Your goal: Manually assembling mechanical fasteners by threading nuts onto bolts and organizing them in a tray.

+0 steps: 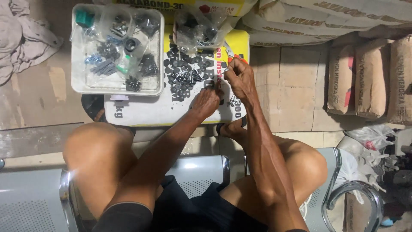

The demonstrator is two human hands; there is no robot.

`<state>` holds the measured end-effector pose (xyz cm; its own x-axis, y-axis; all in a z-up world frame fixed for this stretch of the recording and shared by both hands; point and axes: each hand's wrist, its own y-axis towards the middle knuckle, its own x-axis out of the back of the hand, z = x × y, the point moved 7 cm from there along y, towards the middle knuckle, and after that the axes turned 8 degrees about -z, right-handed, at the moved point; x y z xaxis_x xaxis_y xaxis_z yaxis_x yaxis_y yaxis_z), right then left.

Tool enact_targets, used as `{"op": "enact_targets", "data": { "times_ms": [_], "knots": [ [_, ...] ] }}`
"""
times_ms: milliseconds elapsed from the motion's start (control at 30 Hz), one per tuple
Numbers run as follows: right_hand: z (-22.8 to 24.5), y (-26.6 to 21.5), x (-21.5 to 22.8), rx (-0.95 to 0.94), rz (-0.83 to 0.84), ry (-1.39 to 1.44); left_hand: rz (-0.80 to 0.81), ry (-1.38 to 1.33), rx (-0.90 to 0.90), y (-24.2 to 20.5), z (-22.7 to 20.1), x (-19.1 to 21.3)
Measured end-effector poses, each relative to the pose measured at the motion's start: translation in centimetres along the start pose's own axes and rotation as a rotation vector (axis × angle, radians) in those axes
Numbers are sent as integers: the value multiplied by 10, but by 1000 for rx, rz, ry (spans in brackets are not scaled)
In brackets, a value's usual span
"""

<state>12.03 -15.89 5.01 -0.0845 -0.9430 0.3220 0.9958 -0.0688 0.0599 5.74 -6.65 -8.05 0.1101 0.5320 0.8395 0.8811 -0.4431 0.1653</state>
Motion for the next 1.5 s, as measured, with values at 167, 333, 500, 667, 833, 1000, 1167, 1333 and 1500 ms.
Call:
{"op": "enact_targets", "data": {
  "times_ms": [167,333,500,667,833,1000,1167,1333,1500],
  "knots": [
    [14,-2,2,86,-33,36,-218,-422,232,4,-20,73],
    [65,-4,11,201,-73,51,-447,-1037,681,19,13,149],
    [125,-22,-3,371,3,114,-561,-1478,667,20,20,211],
    [142,-34,-20,387,78,171,-581,-1443,593,7,25,224],
    [141,-37,-28,385,133,175,-584,-1436,575,3,24,227],
    [144,-37,-30,346,144,204,-599,-1168,404,5,20,235],
    [145,-30,-22,336,164,153,-573,-842,268,10,3,236],
    [130,-22,-5,261,117,234,-547,-812,148,17,-9,242],
    [117,-16,-11,166,200,100,-516,-916,177,22,-15,243]
  ]
}}
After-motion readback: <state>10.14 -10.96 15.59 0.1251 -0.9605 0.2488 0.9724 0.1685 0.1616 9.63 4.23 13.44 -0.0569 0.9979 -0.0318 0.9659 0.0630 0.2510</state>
